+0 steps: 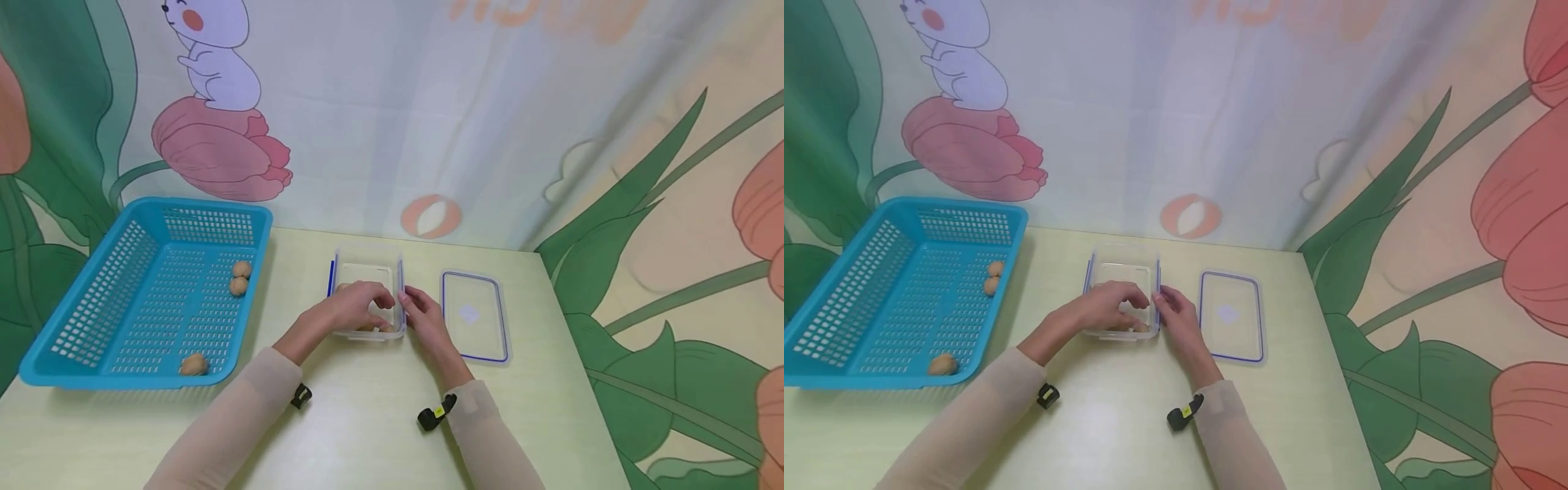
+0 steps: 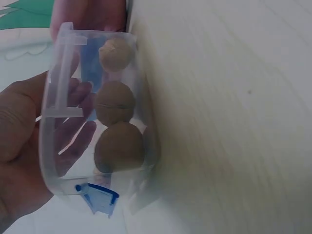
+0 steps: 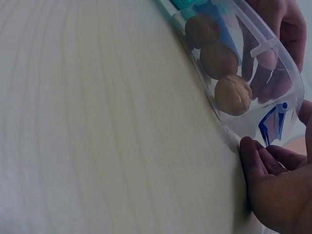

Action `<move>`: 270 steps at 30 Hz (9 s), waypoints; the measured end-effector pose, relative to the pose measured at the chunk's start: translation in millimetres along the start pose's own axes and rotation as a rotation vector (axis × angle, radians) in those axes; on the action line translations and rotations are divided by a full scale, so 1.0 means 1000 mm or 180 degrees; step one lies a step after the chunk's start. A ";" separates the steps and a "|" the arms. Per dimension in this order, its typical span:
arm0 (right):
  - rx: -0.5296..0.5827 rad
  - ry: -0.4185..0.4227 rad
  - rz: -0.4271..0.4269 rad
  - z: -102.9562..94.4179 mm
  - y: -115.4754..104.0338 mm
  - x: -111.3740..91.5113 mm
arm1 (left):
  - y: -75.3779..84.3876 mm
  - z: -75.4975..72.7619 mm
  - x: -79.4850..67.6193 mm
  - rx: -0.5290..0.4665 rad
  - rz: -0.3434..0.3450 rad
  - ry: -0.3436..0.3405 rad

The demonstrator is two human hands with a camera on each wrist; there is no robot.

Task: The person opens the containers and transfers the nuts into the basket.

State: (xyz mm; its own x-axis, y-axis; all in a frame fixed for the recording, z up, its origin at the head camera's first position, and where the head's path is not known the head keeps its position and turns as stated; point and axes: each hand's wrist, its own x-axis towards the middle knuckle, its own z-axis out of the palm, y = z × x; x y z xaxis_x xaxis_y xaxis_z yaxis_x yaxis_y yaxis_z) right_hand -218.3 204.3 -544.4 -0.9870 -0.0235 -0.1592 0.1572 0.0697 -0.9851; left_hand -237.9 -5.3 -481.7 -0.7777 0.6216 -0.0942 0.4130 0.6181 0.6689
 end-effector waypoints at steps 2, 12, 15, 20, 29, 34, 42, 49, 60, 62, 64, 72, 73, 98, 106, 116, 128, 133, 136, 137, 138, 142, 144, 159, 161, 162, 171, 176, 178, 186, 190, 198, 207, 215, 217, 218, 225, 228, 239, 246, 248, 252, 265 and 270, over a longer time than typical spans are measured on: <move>-0.0016 0.0008 -0.0013 0.001 0.000 0.000 | -0.003 0.002 0.001 0.0010 -0.0013 -0.0058; -0.0036 0.0005 0.0039 0.001 0.000 0.001 | -0.008 0.012 0.007 0.0026 0.0183 -0.0267; -0.0034 0.0022 0.0005 0.000 0.000 0.000 | -0.007 0.013 0.008 0.0044 0.0196 -0.0316; -0.0069 0.0065 -0.0023 0.000 -0.001 -0.002 | -0.007 0.013 0.010 -0.0012 0.0206 -0.0388; -0.0154 0.0094 -0.0044 0.001 0.001 -0.001 | -0.009 0.014 0.011 -0.0062 0.0241 -0.0393; -0.0132 0.0088 -0.0055 0.001 0.001 0.000 | -0.010 0.015 0.011 -0.0076 0.0184 -0.0208; -0.0171 0.0082 -0.0049 0.003 0.001 0.000 | -0.007 0.011 0.010 -0.0195 0.0161 0.0039; -0.0191 0.0035 -0.0108 0.003 -0.001 -0.002 | 0.007 -0.008 0.002 -0.0101 0.0302 0.0222; -0.0226 0.0033 -0.0061 0.004 -0.005 -0.002 | 0.018 -0.032 -0.025 -0.0239 0.0536 0.0641; -0.0241 0.0046 -0.0038 0.004 -0.004 -0.002 | 0.018 -0.034 -0.033 -0.0265 0.0501 0.0704; -0.0247 0.0064 -0.0025 0.004 -0.003 -0.002 | 0.018 -0.036 -0.041 -0.0288 0.0455 0.0746; -0.0230 0.0077 0.0005 0.004 -0.002 -0.001 | 0.016 -0.047 -0.079 -0.0226 0.0412 0.0988; -0.0231 0.0069 0.0006 0.004 -0.002 -0.001 | 0.015 -0.049 -0.084 -0.0212 0.0430 0.1030; -0.0165 0.0091 -0.0028 0.006 -0.006 -0.003 | -0.037 -0.100 -0.174 -0.0075 -0.0422 0.1972; -0.0158 0.0096 -0.0015 0.005 -0.007 -0.006 | -0.063 -0.109 -0.186 -0.0182 -0.0587 0.2037; -0.0181 0.0101 -0.0024 0.004 -0.004 -0.004 | -0.099 -0.112 -0.191 -0.0071 -0.0795 0.1995; -0.0109 0.0077 -0.0037 0.004 -0.003 -0.004 | -0.110 -0.108 -0.190 -0.0116 -0.0866 0.1744; -0.0115 0.0079 -0.0081 0.004 -0.003 -0.003 | -0.112 -0.107 -0.191 -0.0104 -0.0864 0.1687; -0.0128 0.0084 -0.0081 0.004 -0.002 -0.003 | -0.112 -0.107 -0.191 -0.0104 -0.0879 0.1652; -0.0134 0.0085 -0.0078 0.004 -0.002 -0.003 | -0.111 -0.108 -0.191 -0.0105 -0.0885 0.1637; -0.0141 0.0086 -0.0069 0.004 -0.002 -0.003 | -0.111 -0.108 -0.191 -0.0110 -0.0899 0.1623; -0.0183 0.0072 -0.0012 0.004 -0.001 -0.002 | -0.110 -0.108 -0.191 -0.0112 -0.0934 0.1568; -0.0208 0.0060 0.0015 0.003 -0.002 -0.002 | -0.111 -0.108 -0.191 -0.0117 -0.0943 0.1548; -0.0143 0.0084 -0.0037 0.003 -0.002 -0.001 | -0.098 -0.111 -0.190 -0.0094 -0.0904 0.1621; -0.0156 0.0088 -0.0044 0.003 -0.003 -0.001 | -0.089 -0.113 -0.188 -0.0058 -0.0869 0.1662; -0.0161 0.0093 -0.0044 0.003 -0.003 -0.001 | -0.084 -0.113 -0.186 -0.0049 -0.0853 0.1675; -0.0165 0.0104 -0.0008 0.002 -0.005 -0.001 | -0.031 -0.114 -0.159 0.0062 -0.0525 0.1660; -0.0181 0.0120 -0.0020 0.002 -0.003 -0.001 | -0.007 -0.104 -0.137 0.0133 -0.0326 0.1553; -0.0174 0.0112 -0.0007 0.002 -0.002 -0.001 | -0.003 -0.099 -0.129 0.0142 -0.0205 0.1535; -0.0195 0.0120 0.0043 0.003 0.000 -0.001 | 0.012 -0.075 -0.096 0.0029 0.0180 0.1344; -0.0175 0.0104 0.0011 0.003 0.000 -0.002 | 0.019 -0.062 -0.080 -0.0099 0.0168 0.1173; -0.0154 0.0092 -0.0040 0.003 0.001 -0.002 | 0.013 -0.032 -0.056 -0.0327 -0.0052 0.0837; -0.0143 0.0084 -0.0040 0.003 0.001 0.000 | -0.001 -0.008 -0.036 -0.0131 0.0212 0.0619; -0.0082 0.0068 -0.0037 0.002 0.002 0.001 | -0.008 -0.006 -0.022 -0.0016 0.0104 0.0248; -0.0070 0.0072 -0.0039 0.001 0.002 0.000 | -0.009 -0.005 -0.019 0.0012 0.0080 0.0175; -0.0078 0.0078 -0.0045 0.001 0.001 0.000 | -0.009 -0.005 -0.018 0.0025 0.0066 0.0148; -0.0046 0.0092 -0.0077 0.000 -0.001 -0.001 | -0.009 0.001 -0.014 0.0326 0.0171 0.0174; -0.0074 0.0086 -0.0080 0.000 -0.001 -0.001 | -0.009 0.004 -0.013 0.0484 0.0214 0.0241; -0.0113 0.0054 0.0011 0.003 0.000 -0.002 | -0.003 0.003 -0.016 0.0775 0.0029 0.0170; -0.0142 0.0102 -0.0008 0.003 0.002 -0.001 | -0.006 0.005 -0.015 0.0685 0.0004 0.0198; -0.0136 0.0109 -0.0010 0.003 0.002 -0.001 | -0.008 0.006 -0.014 0.0638 0.0043 0.0240; -0.0116 0.0104 -0.0036 0.002 0.001 0.000 | -0.011 0.007 -0.014 0.0507 0.0121 0.0306; -0.0124 0.0086 0.0013 0.003 0.000 0.000 | -0.008 -0.005 -0.016 0.0084 0.0176 0.0470; -0.0170 0.0113 -0.0018 0.003 0.001 0.000 | -0.002 -0.015 -0.022 0.0169 0.0256 0.0513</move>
State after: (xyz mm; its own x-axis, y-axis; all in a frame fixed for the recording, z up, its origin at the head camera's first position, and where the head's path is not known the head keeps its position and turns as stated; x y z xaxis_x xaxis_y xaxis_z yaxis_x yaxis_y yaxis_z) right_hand -218.4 201.8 -545.7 -0.9886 0.0114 -0.1504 0.1506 0.1227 -0.9809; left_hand -228.4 -27.5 -469.3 -0.8053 0.5874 0.0803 0.4980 0.5967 0.6293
